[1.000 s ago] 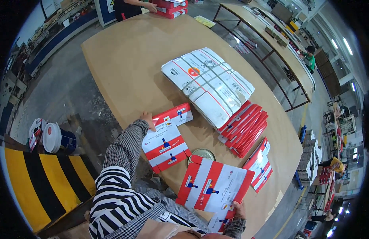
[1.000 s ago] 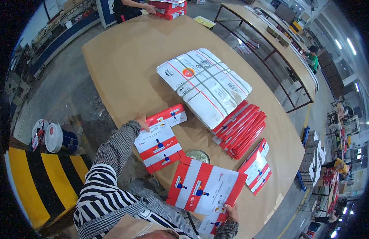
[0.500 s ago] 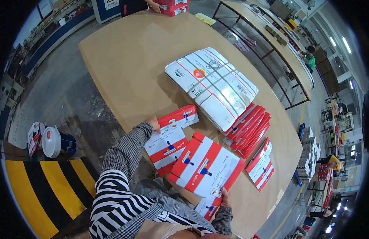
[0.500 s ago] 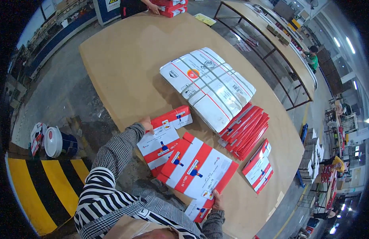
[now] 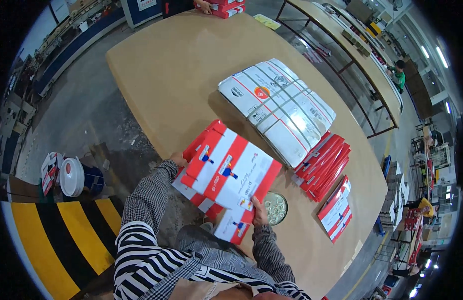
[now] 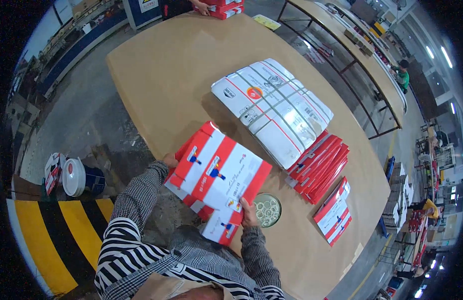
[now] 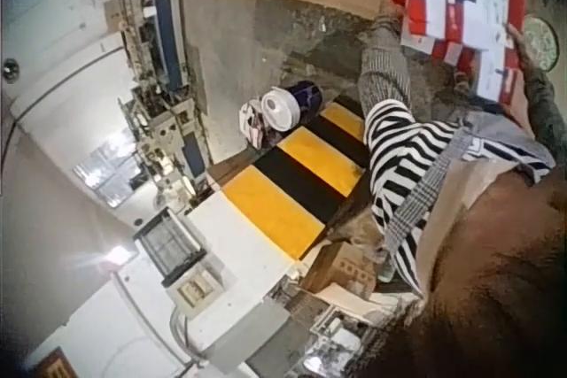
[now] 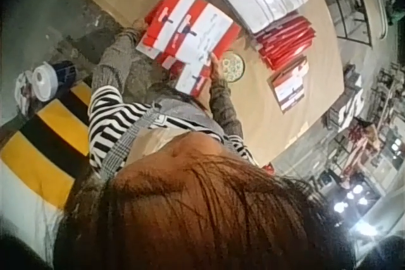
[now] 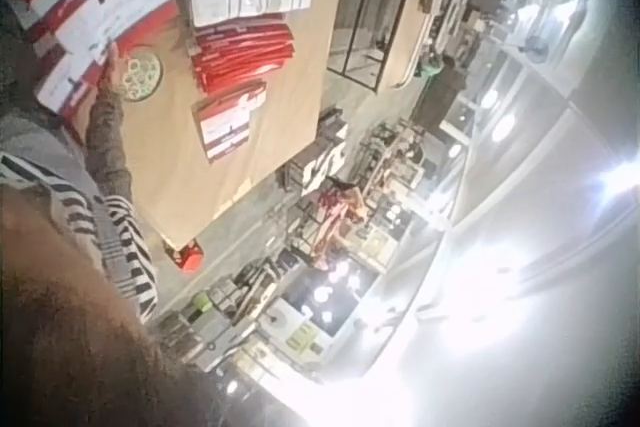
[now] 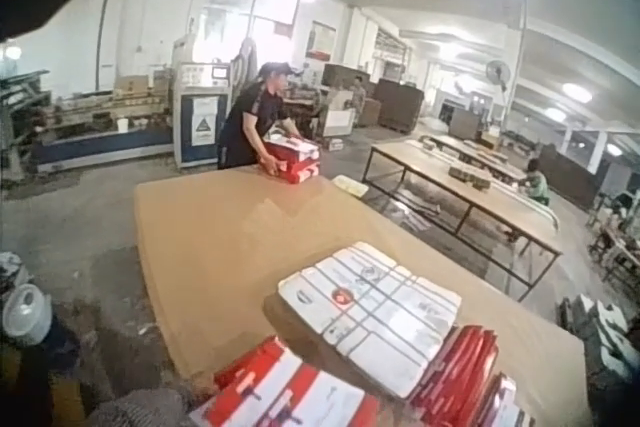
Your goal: Counting and sorting printed cardboard packaging materials on a factory work table.
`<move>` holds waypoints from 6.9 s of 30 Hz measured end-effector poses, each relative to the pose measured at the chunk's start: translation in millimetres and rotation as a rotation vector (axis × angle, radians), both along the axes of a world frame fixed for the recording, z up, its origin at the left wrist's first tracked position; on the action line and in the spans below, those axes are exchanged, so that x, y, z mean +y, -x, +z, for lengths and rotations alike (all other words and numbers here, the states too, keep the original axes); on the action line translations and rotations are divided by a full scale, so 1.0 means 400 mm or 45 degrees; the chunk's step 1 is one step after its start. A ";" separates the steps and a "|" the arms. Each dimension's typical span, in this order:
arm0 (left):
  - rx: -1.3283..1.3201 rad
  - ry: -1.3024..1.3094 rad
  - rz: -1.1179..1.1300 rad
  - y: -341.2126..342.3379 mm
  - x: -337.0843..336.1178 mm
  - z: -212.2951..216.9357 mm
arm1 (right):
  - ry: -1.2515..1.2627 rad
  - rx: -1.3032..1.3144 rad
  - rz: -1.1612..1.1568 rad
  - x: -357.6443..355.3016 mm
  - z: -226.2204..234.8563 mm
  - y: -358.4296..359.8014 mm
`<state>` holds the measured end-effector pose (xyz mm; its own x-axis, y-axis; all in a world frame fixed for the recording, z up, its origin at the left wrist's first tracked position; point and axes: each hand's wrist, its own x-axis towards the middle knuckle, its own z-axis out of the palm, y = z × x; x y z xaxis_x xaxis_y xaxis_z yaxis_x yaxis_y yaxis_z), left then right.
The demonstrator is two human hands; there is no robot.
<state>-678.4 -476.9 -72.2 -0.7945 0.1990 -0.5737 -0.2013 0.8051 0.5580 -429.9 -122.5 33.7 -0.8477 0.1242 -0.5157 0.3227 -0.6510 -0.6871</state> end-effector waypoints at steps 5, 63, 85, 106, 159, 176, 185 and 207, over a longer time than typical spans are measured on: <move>0.054 -0.308 0.365 -0.030 -0.165 -0.059 | 0.099 0.044 0.006 -0.210 -0.126 0.153; 0.368 0.225 -0.464 -0.366 1.490 0.382 | -1.306 -0.627 -0.344 1.053 -0.130 0.087; 0.586 0.072 -0.498 -0.300 1.474 0.345 | -1.200 -0.086 -0.632 1.142 0.198 -0.053; 0.506 -0.990 -1.710 -1.074 1.472 0.844 | -2.353 -0.193 1.240 0.841 0.846 -0.797; -0.110 -1.151 -1.203 -1.000 1.088 0.487 | -1.533 0.373 0.564 0.596 0.167 -0.907; 1.265 -1.211 -0.633 -1.082 0.964 0.706 | -1.456 0.369 0.483 0.577 0.209 -0.917; 1.322 -1.115 -0.750 -1.070 0.975 0.751 | -1.993 0.575 0.519 0.578 0.155 -0.914; 0.853 -0.955 -0.847 -1.032 0.986 0.809 | -1.869 0.382 0.546 0.564 0.152 -0.906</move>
